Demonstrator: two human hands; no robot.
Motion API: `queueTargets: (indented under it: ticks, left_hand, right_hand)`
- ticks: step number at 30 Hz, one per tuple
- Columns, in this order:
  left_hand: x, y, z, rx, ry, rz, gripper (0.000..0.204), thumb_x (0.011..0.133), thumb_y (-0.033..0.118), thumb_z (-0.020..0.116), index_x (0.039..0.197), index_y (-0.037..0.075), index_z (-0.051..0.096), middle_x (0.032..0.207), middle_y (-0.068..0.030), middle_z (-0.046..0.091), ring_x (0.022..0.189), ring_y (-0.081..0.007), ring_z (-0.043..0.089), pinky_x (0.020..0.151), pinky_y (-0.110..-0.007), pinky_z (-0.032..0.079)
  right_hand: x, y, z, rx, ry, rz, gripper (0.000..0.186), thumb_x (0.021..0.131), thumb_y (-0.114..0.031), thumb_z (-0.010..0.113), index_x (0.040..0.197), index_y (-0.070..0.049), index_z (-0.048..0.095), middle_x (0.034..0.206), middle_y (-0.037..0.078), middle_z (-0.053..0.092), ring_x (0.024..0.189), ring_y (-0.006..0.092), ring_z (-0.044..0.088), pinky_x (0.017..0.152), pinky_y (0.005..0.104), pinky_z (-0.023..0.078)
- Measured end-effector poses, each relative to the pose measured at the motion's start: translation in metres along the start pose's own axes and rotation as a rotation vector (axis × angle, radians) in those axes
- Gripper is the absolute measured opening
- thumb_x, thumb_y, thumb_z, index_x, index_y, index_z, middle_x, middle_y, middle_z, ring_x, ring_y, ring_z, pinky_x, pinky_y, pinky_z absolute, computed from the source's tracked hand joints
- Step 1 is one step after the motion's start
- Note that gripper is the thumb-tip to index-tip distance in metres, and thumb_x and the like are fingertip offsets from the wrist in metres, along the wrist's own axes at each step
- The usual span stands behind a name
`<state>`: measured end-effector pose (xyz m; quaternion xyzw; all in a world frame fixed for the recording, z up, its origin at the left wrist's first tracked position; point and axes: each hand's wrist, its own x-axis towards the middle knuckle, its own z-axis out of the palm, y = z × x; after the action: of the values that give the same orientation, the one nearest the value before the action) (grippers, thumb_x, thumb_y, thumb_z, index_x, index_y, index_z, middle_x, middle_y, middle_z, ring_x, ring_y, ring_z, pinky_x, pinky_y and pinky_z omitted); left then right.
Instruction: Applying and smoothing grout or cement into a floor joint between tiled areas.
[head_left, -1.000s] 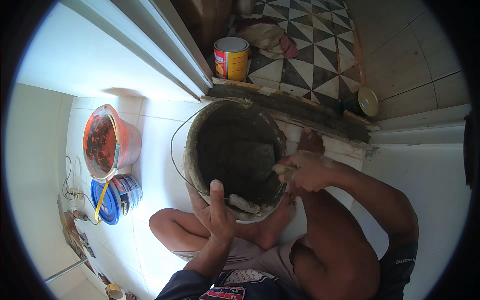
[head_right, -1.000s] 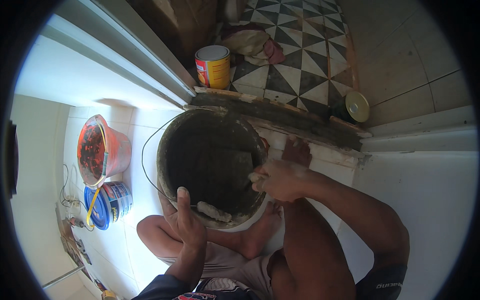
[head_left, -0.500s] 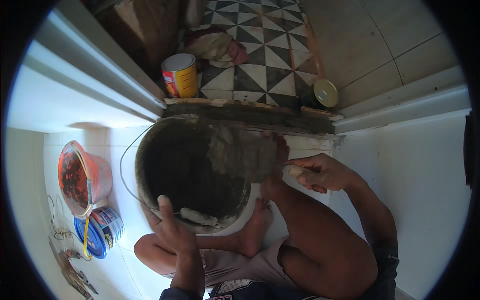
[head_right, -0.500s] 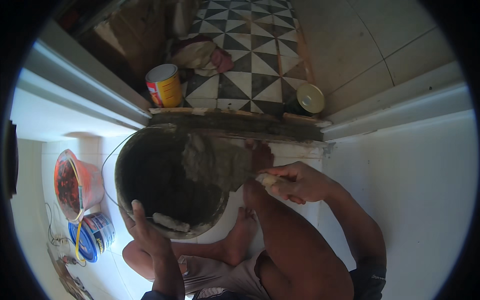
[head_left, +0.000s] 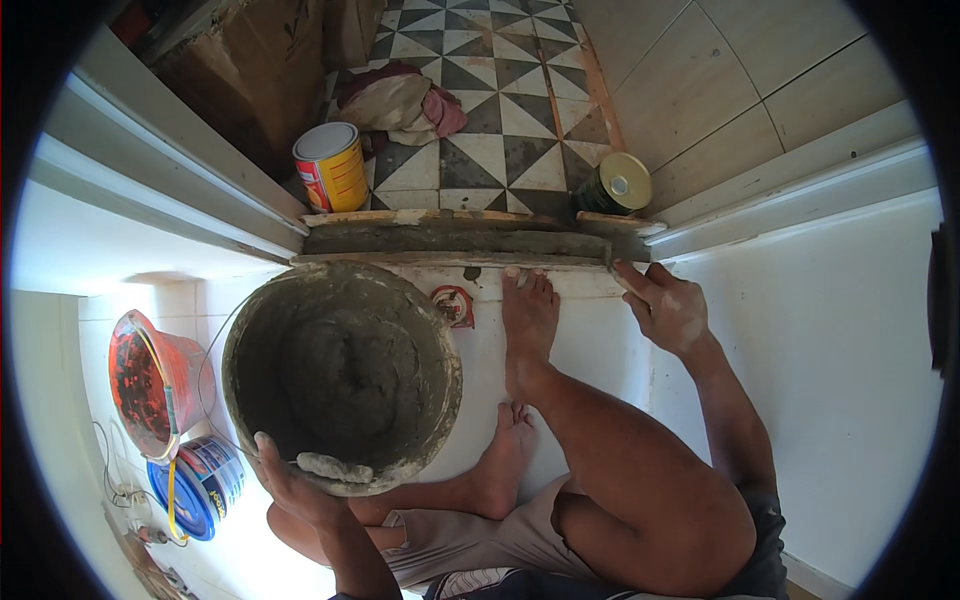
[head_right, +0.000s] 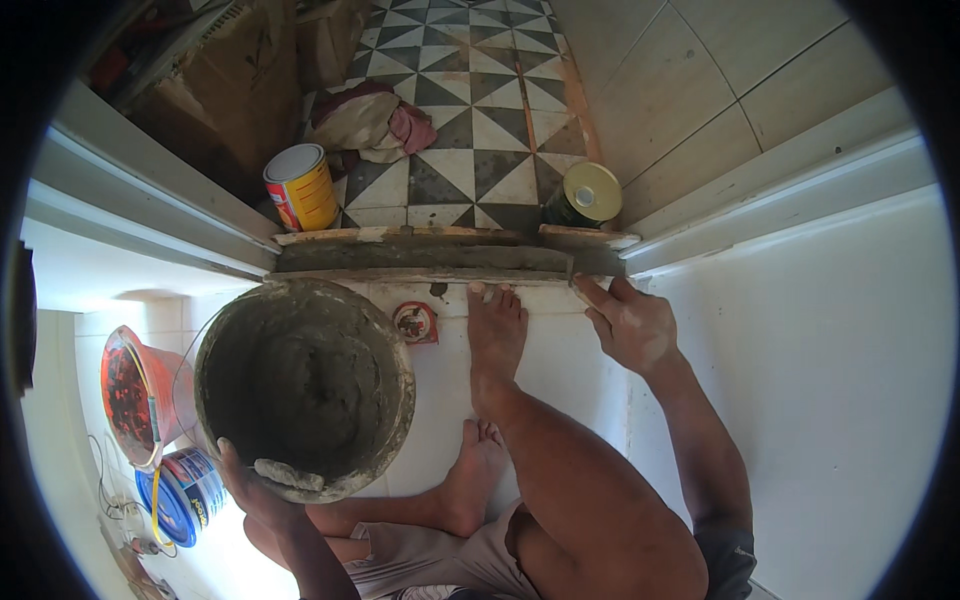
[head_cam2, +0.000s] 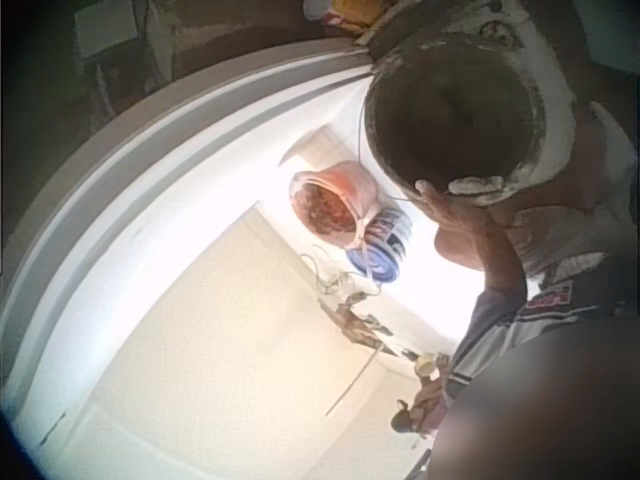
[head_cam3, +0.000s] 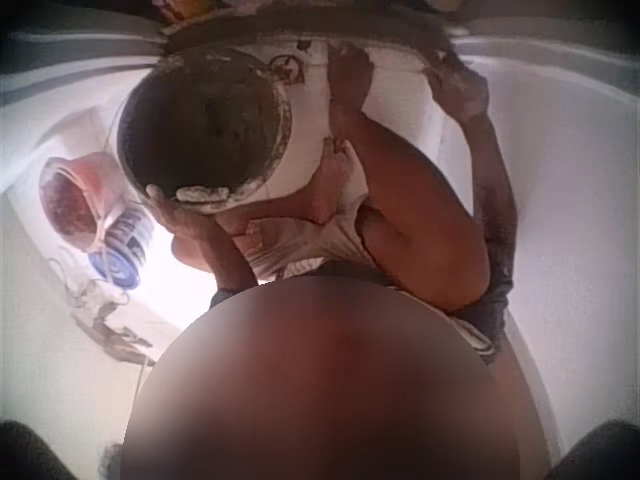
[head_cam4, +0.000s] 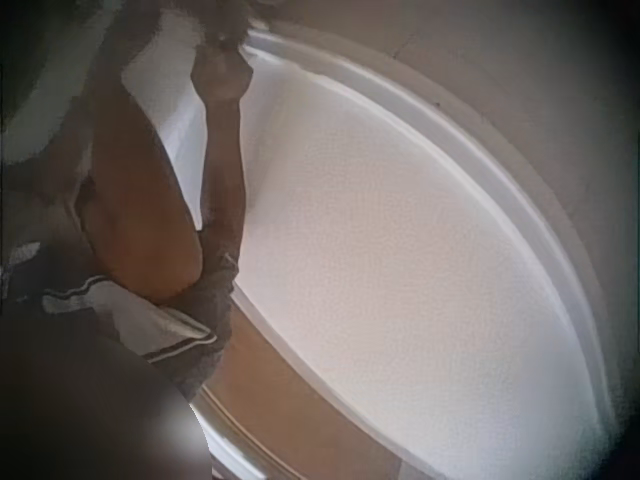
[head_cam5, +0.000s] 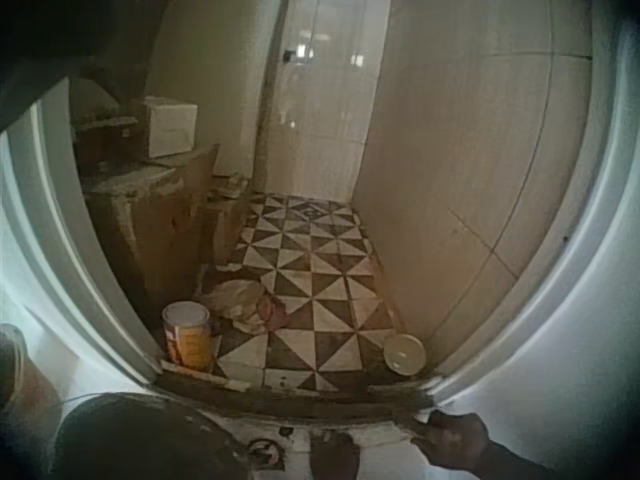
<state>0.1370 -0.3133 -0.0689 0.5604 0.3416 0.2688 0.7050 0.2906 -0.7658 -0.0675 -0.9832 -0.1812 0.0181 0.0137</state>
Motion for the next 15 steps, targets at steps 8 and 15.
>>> queueTargets:
  ticks: [8,15]
  left_hand:
    - [0.004,-0.02,-0.057,-0.32,0.063,-0.209,0.055,0.108,0.037,0.046,0.146,-0.003,0.047,0.143,-0.0162,0.055,0.127,-0.0293,0.055,0.111,-0.042,0.042]
    - [0.005,-0.036,-0.088,-0.208,0.2,-0.306,0.06,0.107,0.042,0.047,0.146,-0.004,0.048,0.144,-0.0153,0.055,0.128,-0.0302,0.055,0.112,-0.042,0.042]
  right_hand:
    - [-0.006,-0.01,0.004,-0.033,0.124,-0.001,0.05,0.089,-0.017,0.071,0.138,-0.023,0.064,0.082,0.006,0.059,0.063,0.0252,0.065,0.056,0.0378,0.055]
    - [-0.01,-0.02,0.002,0.138,0.136,0.009,0.051,0.09,-0.018,0.073,0.14,-0.02,0.064,0.083,0.008,0.062,0.065,0.029,0.065,0.059,0.0403,0.056]
